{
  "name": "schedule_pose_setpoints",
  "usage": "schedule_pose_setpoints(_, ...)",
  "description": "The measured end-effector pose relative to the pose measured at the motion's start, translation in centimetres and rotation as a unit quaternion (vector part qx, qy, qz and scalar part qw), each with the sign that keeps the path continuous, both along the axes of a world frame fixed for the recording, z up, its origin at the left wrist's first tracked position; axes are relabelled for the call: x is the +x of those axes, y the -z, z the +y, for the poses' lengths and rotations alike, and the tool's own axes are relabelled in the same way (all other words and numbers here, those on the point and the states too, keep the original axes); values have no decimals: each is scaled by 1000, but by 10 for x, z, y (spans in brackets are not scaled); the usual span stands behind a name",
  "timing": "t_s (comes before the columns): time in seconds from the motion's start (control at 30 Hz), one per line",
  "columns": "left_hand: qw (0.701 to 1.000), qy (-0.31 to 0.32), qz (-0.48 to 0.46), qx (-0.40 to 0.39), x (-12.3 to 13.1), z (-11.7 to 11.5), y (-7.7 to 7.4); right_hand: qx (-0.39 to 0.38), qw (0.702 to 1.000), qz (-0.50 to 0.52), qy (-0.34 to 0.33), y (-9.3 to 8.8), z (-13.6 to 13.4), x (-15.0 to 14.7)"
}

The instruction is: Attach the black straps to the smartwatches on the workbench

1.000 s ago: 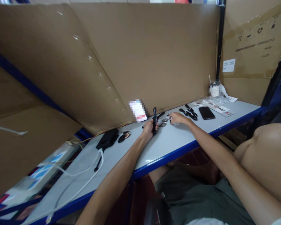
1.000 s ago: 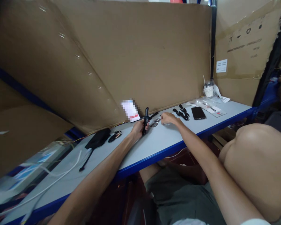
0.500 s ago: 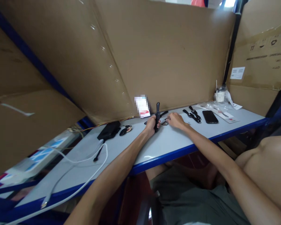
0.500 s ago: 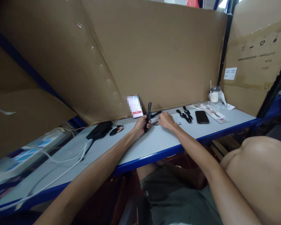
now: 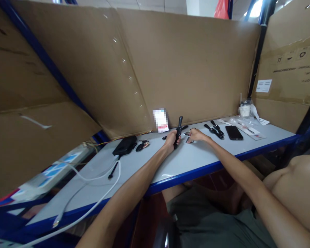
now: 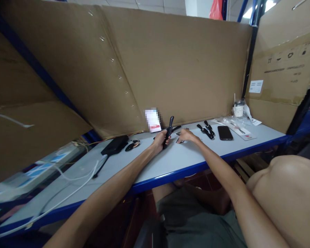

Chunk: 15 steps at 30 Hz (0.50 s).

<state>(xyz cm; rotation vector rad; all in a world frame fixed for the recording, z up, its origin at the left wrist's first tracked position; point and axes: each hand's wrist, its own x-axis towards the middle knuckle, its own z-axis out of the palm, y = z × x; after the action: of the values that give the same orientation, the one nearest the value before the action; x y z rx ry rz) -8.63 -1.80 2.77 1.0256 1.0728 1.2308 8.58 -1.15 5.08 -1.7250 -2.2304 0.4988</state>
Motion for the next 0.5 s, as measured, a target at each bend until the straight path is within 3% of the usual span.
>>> schedule_pose_setpoints(0.3,1000,0,20,3,-1,-1,2,30,982,185,8,13,11,13)
schedule_pose_setpoints(0.5,999,32,15,-6,-4,1,4,19,919,380,101,15,20,21)
